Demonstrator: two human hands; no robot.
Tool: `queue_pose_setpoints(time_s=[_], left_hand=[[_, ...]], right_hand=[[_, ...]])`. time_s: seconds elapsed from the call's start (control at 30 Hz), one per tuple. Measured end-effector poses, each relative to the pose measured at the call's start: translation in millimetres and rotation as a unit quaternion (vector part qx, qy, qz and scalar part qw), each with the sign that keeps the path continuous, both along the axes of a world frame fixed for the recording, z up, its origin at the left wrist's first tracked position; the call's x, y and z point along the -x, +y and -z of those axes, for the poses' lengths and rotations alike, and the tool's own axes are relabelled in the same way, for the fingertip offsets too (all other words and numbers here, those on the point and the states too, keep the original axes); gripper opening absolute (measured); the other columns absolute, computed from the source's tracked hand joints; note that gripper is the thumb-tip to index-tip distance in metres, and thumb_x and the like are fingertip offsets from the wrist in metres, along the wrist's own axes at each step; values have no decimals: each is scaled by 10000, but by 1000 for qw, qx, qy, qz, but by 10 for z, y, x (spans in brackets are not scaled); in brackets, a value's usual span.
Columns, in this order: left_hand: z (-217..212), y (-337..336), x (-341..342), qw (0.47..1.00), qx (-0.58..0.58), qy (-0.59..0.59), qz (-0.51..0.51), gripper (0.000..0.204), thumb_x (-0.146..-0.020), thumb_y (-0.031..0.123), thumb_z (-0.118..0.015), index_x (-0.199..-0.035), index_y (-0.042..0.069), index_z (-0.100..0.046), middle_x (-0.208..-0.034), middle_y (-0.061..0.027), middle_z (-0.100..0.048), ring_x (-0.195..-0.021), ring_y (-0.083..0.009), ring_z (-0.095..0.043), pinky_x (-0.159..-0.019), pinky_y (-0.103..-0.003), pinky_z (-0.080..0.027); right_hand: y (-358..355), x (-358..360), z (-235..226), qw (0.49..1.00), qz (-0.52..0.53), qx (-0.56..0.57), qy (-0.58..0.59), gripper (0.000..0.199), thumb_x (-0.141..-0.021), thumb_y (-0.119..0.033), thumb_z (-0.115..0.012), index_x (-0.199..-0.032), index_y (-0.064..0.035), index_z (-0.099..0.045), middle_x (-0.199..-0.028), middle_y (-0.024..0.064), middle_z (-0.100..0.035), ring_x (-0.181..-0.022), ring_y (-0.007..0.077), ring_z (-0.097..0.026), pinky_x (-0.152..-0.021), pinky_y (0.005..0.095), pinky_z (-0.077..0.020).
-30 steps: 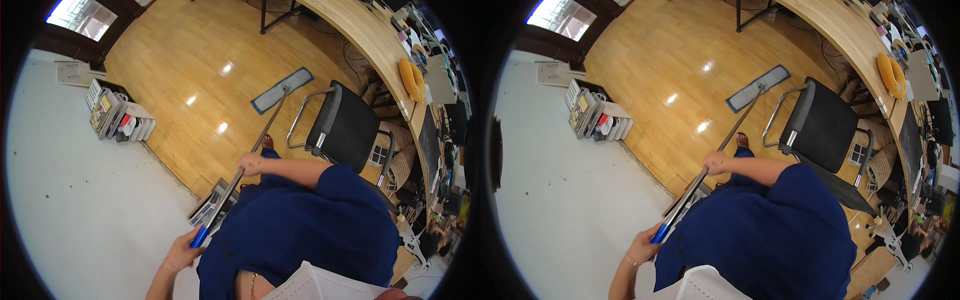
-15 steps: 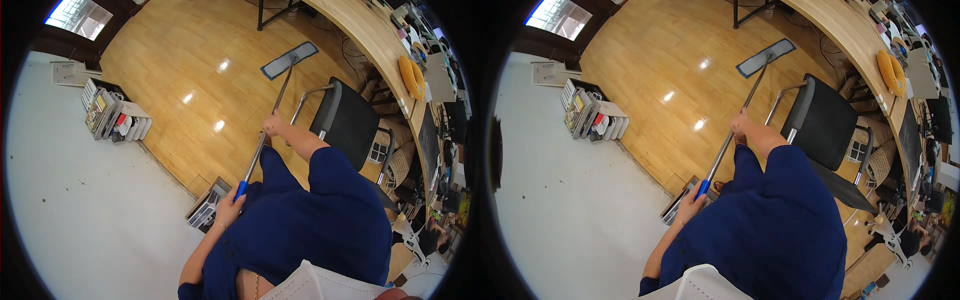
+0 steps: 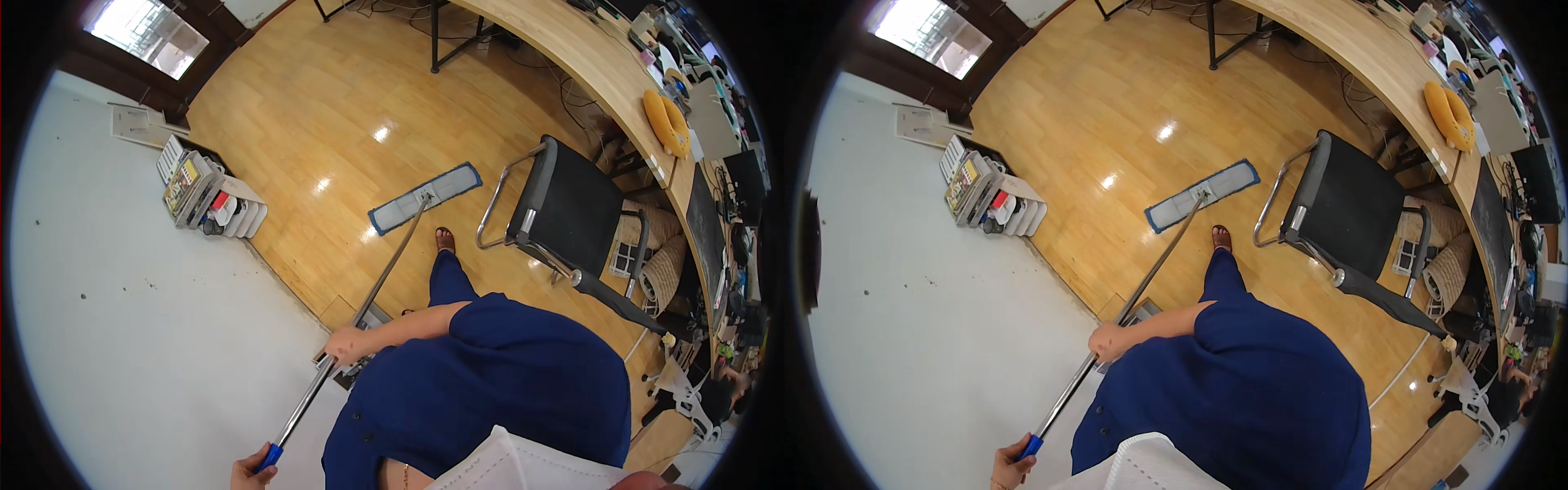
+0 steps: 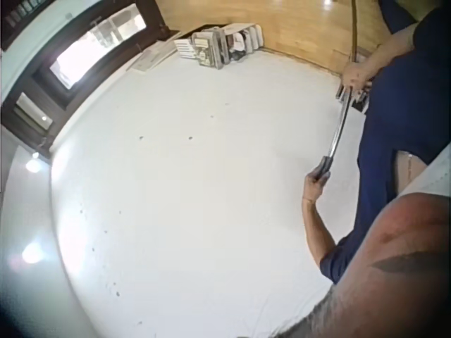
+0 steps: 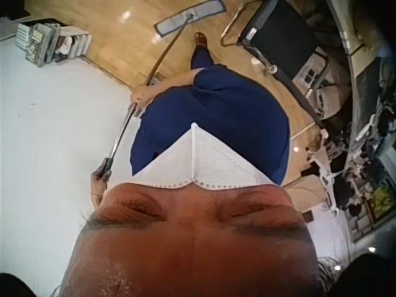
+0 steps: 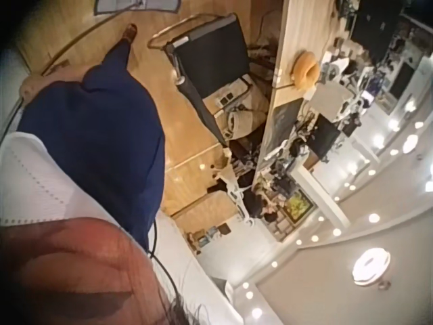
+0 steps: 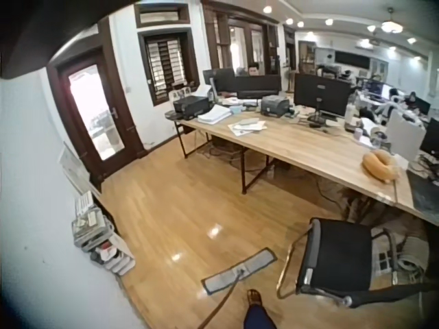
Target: The person mops the floor throughout an office using a flat mop.
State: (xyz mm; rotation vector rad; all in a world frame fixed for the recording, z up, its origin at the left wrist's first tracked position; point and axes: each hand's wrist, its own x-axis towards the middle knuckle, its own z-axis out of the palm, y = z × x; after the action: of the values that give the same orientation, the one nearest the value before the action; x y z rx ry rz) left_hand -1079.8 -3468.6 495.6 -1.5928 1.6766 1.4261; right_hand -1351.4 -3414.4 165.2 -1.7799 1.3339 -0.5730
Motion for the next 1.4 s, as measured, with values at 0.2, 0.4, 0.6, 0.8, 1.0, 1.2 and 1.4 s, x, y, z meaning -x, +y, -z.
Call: queue_pose_setpoints(time_s=[0.2, 0.4, 0.6, 0.8, 1.0, 1.2, 1.4], left_hand=[[221, 116, 1260, 992, -40, -120, 1, 499, -779, 40, -601, -1258, 82, -470, -894, -43, -533, -789, -97, -493, -681, -220, -389], [1737, 208, 2381, 957, 16, 178, 228, 526, -844, 175, -564, -1316, 60, -360, -1203, -176, -524, -1041, -191, -541, -871, -268, -402], [1800, 330, 5158, 951, -244, 184, 52, 415, -898, 292, -474, -1280, 179, -358, -597, -11, -465, -366, -106, -427, -293, -256, -312], [2433, 211, 7075, 954, -220, 200, 42, 400, -885, 362, -482, -1250, 252, -364, -592, -14, -473, -374, -120, -439, -287, -281, -308], [2661, 199, 7480, 951, -237, 199, 22, 395, -886, 345, -467, -1258, 273, -355, -616, -43, -466, -387, -139, -442, -295, -273, -316], [2996, 171, 6446, 936, -271, 214, -72, 549, -883, 344, -491, -1363, 321, -226, -634, -32, -475, -395, -115, -405, -325, -256, -287], [2564, -223, 4460, 952, -242, 186, -33, 514, -898, 247, -459, -1368, 287, -256, -559, -9, -422, -313, -103, -321, -262, -240, -254]], right_hand=[[154, 820, 268, 991, 78, -17, 112, 103, -572, -239, -566, -609, -156, -616, -654, 78, -607, -645, 280, -590, -620, 434, -419], [463, 2665, 864, 924, 268, 105, 253, 101, -589, -256, -539, -638, -175, -574, -702, 30, -534, -787, 274, -514, -673, 492, -328], [592, 4590, 478, 821, 490, -77, 284, 363, -697, -106, -570, -1050, -78, -492, -1069, 160, -502, -1009, 334, -492, -774, 476, -410], [564, 5774, 564, 806, 549, -21, 219, 478, -766, -144, -519, -1227, -105, -401, -1377, 154, -306, -1178, 344, -404, -942, 387, -385], [545, 6080, 533, 806, 529, -98, 247, 410, -815, -176, -467, -1220, -128, -432, -1402, 122, -281, -1236, 323, -344, -950, 420, -375], [381, 5308, 422, 827, 415, -187, 330, 345, -807, -163, -464, -1148, -112, -481, -1373, 137, -313, -1249, 314, -324, -907, 469, -399], [28, 3633, 512, 900, 290, -64, 318, 157, -647, -188, -612, -740, -63, -633, -877, 167, -584, -875, 325, -551, -623, 459, -461]])
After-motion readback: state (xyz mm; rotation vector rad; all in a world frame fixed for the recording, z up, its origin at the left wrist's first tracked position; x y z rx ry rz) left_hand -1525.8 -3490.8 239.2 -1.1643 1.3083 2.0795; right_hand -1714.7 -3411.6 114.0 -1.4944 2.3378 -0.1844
